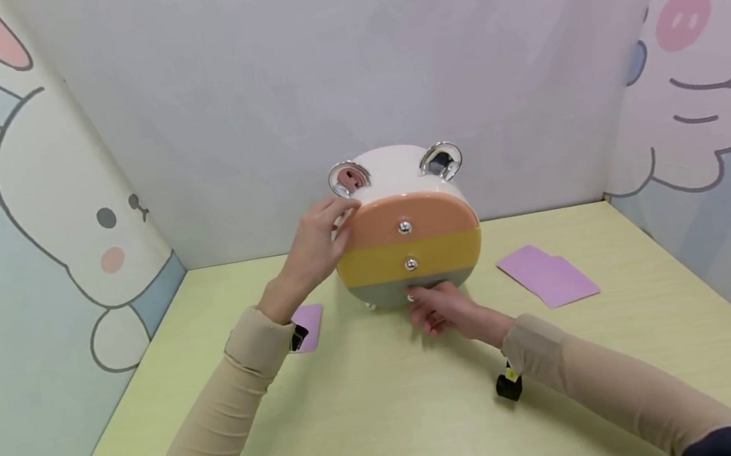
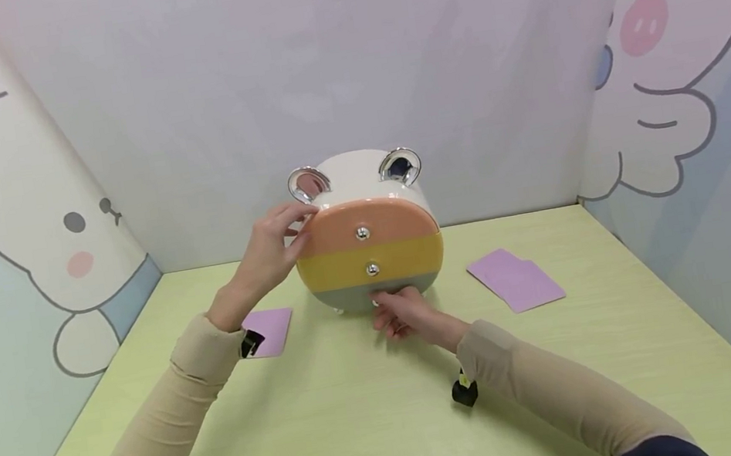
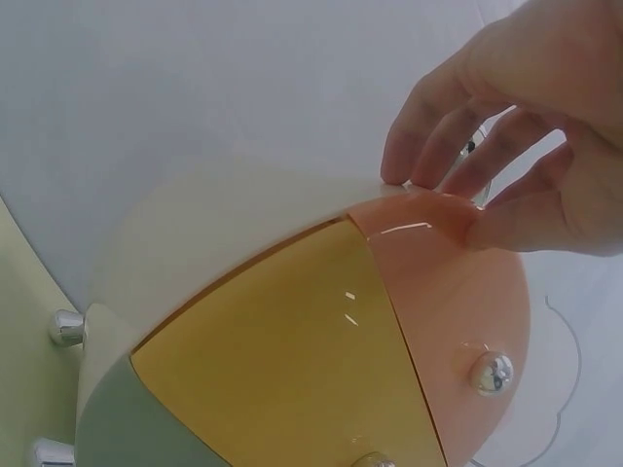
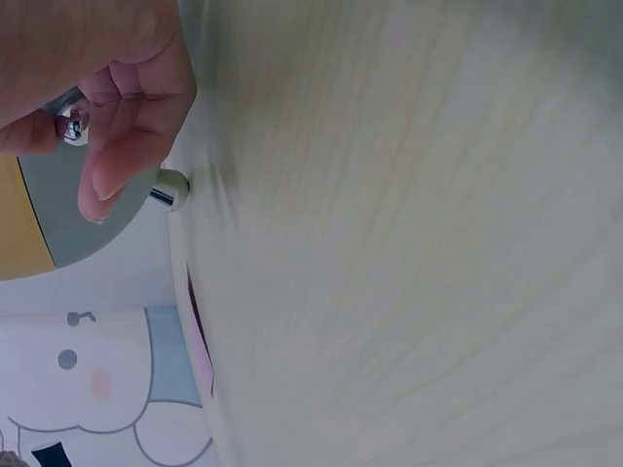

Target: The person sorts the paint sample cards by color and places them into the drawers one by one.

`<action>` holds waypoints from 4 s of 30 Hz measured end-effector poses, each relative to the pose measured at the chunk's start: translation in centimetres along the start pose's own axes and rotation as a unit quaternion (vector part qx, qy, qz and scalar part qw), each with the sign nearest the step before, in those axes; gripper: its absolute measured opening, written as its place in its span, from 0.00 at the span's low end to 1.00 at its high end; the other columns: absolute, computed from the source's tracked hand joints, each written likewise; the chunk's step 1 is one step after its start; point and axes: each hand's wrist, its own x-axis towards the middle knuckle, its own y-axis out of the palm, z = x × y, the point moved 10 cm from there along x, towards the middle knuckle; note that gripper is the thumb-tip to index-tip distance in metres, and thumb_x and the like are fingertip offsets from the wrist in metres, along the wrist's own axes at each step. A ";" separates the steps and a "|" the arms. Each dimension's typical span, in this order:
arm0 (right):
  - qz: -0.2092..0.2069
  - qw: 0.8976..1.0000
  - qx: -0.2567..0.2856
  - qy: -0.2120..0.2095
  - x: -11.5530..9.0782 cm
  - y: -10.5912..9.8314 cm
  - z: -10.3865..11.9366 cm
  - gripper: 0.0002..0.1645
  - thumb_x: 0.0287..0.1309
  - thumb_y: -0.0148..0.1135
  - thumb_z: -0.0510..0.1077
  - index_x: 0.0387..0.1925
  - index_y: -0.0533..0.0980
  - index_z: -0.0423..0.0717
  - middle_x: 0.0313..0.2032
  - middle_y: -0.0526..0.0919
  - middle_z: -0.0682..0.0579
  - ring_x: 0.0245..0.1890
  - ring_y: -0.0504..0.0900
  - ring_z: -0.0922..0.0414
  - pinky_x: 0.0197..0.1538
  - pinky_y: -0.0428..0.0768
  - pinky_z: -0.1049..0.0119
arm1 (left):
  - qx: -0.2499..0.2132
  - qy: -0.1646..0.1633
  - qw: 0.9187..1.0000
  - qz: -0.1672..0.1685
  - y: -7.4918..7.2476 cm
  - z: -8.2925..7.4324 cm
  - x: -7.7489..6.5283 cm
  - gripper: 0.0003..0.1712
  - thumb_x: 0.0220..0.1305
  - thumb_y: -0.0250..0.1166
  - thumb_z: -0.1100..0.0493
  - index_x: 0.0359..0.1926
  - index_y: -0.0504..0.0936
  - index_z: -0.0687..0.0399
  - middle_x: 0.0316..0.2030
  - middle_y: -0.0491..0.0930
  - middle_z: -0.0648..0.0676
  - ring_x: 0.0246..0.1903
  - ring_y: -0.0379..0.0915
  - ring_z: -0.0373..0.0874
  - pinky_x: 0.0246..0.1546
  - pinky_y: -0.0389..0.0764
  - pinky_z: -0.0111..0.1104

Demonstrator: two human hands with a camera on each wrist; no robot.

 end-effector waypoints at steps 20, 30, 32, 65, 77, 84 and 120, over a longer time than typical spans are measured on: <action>-0.023 0.999 0.014 -0.023 -1.4 0.2 -0.4 0.30 0.65 0.57 0.52 0.42 0.76 0.22 0.15 0.81 0.57 0.13 0.72 0.64 0.20 0.72 0.70 | -0.009 0.002 1.000 -0.002 -0.1 -0.1 0.2 0.14 0.61 0.61 0.72 0.48 0.81 0.61 0.46 0.81 0.59 0.45 0.76 0.53 0.43 0.83 0.39; -0.013 1.000 -0.014 -0.010 -3.5 1.0 -1.1 0.30 0.64 0.58 0.53 0.41 0.78 0.24 0.14 0.80 0.58 0.12 0.71 0.64 0.20 0.71 0.71 | -0.013 -0.001 1.000 0.002 0.0 0.0 0.1 0.14 0.61 0.60 0.72 0.48 0.81 0.60 0.46 0.80 0.59 0.45 0.75 0.55 0.44 0.83 0.41; -0.010 1.000 -0.016 -0.007 -4.0 1.1 -1.2 0.29 0.64 0.58 0.53 0.41 0.78 0.24 0.14 0.80 0.58 0.12 0.71 0.64 0.20 0.71 0.71 | -0.012 -0.001 1.000 0.002 0.0 0.0 0.1 0.14 0.62 0.60 0.72 0.48 0.81 0.60 0.46 0.80 0.59 0.46 0.75 0.56 0.44 0.83 0.42; -0.016 0.999 -0.046 -0.017 -8.4 2.6 -3.0 0.29 0.62 0.60 0.57 0.35 0.81 0.30 0.13 0.80 0.57 0.10 0.70 0.64 0.17 0.67 0.71 | -0.004 0.001 1.000 0.002 0.0 -0.2 -0.2 0.15 0.60 0.62 0.73 0.47 0.81 0.60 0.45 0.80 0.59 0.45 0.75 0.52 0.43 0.83 0.40; 0.015 0.996 -0.089 -0.024 -9.9 3.1 -2.8 0.30 0.62 0.59 0.58 0.29 0.81 0.31 0.11 0.79 0.55 0.09 0.68 0.64 0.15 0.67 0.71 | -0.002 -0.010 1.000 0.009 0.2 0.2 -0.3 0.15 0.61 0.61 0.72 0.48 0.81 0.59 0.46 0.80 0.58 0.46 0.75 0.52 0.44 0.83 0.40; -0.030 0.964 -0.195 -0.177 -12.6 0.3 4.5 0.23 0.63 0.60 0.54 0.27 0.82 0.38 0.14 0.81 0.51 0.11 0.73 0.61 0.15 0.72 0.70 | -0.006 -0.009 1.000 0.009 0.3 0.1 -0.2 0.15 0.61 0.61 0.72 0.49 0.81 0.60 0.46 0.80 0.58 0.47 0.76 0.53 0.45 0.83 0.41; -0.201 0.818 -0.536 0.059 -6.9 -21.4 0.6 0.54 0.41 0.69 0.67 0.48 0.63 0.23 0.37 0.69 0.28 0.38 0.68 0.37 0.40 0.68 0.42 | -0.004 -0.005 1.000 -0.001 0.0 0.1 -0.1 0.15 0.61 0.61 0.72 0.49 0.81 0.59 0.48 0.81 0.59 0.48 0.76 0.54 0.45 0.83 0.39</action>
